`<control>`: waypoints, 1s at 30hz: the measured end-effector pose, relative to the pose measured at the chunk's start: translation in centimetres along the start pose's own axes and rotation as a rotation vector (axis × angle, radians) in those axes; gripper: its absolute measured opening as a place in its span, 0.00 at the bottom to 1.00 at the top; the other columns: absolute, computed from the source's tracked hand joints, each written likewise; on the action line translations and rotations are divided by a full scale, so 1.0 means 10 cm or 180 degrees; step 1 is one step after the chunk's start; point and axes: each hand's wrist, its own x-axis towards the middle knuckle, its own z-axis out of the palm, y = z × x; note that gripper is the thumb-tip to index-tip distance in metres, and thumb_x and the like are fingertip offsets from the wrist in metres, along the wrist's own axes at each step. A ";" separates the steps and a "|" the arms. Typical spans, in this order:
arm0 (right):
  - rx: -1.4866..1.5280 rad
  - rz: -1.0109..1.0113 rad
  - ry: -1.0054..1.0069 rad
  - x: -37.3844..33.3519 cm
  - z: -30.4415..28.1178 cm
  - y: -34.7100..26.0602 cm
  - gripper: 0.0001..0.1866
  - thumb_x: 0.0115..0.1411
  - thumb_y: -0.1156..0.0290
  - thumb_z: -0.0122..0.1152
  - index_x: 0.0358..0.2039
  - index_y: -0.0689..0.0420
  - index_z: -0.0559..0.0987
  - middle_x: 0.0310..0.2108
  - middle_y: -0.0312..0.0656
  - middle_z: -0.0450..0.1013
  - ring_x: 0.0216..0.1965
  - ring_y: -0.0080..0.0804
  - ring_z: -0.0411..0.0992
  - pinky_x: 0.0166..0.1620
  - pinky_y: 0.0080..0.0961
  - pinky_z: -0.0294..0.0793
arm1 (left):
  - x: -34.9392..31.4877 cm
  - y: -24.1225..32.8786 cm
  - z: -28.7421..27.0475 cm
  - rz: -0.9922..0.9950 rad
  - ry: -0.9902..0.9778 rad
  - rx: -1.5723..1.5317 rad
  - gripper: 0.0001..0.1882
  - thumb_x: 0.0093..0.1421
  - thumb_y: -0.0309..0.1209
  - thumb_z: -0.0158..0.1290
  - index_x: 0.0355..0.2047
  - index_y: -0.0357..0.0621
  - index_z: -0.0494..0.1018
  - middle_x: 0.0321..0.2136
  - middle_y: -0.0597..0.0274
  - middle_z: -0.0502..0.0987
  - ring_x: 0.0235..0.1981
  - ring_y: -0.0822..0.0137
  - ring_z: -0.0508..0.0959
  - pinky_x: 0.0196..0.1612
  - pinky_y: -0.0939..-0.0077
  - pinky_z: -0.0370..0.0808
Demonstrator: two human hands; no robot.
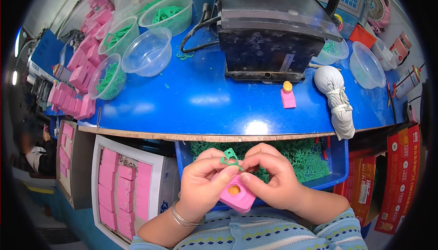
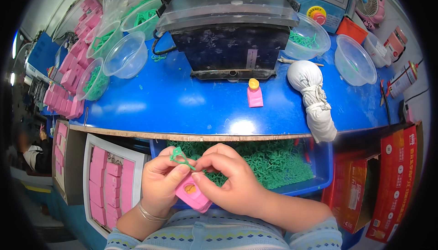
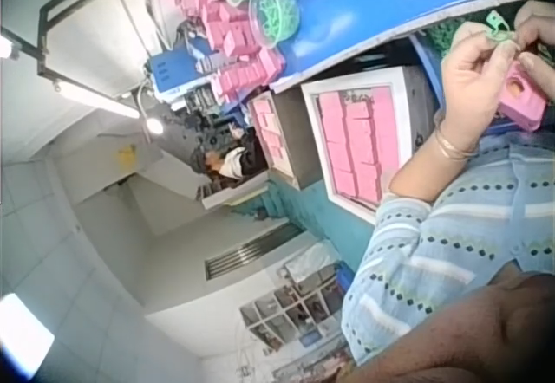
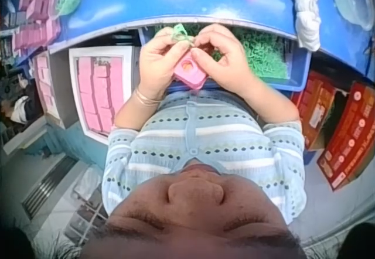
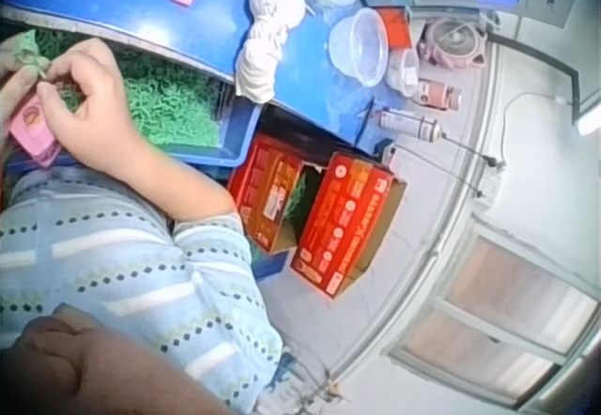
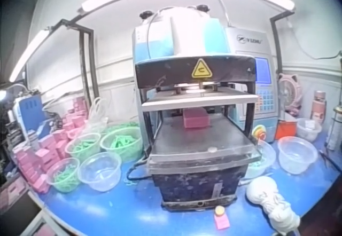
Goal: The recorder is assembling small electronics or plastic components by inserting pieces into a pink mold or housing and then placing them in a machine for processing.
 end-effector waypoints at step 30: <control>0.1179 0.0648 -0.0223 0.05 0.01 -0.09 0.04 0.53 0.75 0.57 0.31 0.59 0.74 0.28 0.33 0.64 0.28 0.15 0.60 0.32 0.13 0.61 | -0.10 0.10 0.05 -0.0185 -0.0189 0.0229 0.06 0.53 0.17 0.51 0.32 0.34 0.72 0.29 0.61 0.70 0.28 0.76 0.68 0.30 0.85 0.64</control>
